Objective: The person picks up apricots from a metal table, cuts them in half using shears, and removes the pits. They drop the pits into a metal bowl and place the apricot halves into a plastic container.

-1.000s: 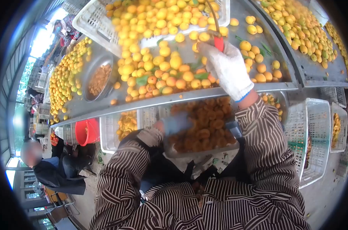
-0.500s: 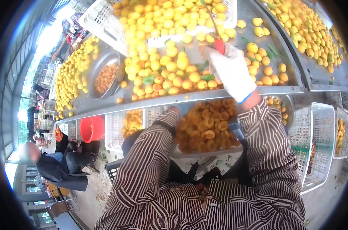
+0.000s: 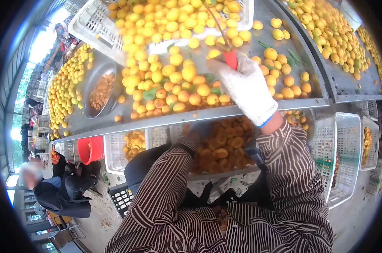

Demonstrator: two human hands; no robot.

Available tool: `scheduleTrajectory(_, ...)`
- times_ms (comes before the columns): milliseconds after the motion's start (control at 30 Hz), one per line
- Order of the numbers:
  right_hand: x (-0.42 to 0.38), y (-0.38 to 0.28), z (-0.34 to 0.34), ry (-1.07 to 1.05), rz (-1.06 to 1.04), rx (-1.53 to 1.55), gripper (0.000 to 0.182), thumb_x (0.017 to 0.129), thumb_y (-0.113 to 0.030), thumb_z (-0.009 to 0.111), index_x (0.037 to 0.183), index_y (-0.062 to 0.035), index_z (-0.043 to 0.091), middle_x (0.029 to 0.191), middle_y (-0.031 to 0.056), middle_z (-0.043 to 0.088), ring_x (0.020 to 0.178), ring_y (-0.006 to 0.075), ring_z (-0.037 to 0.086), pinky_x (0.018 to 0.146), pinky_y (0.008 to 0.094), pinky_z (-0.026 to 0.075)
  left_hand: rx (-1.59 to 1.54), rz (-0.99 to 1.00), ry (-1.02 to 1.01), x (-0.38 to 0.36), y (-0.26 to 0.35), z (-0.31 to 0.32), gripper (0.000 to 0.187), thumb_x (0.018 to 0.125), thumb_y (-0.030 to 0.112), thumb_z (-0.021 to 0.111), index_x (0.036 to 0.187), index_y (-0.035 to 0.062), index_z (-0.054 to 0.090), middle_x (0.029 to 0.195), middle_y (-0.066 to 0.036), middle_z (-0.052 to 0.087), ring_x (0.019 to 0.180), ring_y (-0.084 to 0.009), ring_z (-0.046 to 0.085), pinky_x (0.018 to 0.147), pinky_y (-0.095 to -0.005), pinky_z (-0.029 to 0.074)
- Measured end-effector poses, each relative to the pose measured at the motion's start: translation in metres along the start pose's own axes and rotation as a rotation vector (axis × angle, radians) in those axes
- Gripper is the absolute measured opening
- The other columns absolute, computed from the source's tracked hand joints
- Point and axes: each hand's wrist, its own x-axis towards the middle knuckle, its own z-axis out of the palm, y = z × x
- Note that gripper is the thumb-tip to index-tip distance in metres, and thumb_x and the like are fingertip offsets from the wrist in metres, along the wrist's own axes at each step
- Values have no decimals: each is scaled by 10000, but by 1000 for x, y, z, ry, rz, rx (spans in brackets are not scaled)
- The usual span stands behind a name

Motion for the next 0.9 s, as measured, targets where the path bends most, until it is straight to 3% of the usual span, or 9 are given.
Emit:
scheduleTrajectory(300,5,-1,-1,14,15,36,276,864,-230,695,1032,-10,692,830,8,678,745,54,581,681,223,479,-274,-171,-65,-7,-26,-44,353,880,275,605,1166,73,651,1175,-165,645,1103,-296,606,941,-376,483)
scheduleTrajectory(600,6,5,-1,-3,-25,58,288,862,-235,702,1033,-4,685,805,0,671,707,56,575,642,225,472,-365,-391,-71,-39,-71,-92,314,866,208,618,1147,75,664,1167,-156,648,1090,-278,612,937,-354,485)
scheduleTrajectory(900,4,1,-1,-6,-44,36,292,860,-235,705,1030,1,681,807,12,681,694,64,600,627,227,481,-456,-373,-63,-30,-61,-60,287,853,140,631,1129,78,676,1158,-147,651,1076,-260,618,933,-332,487)
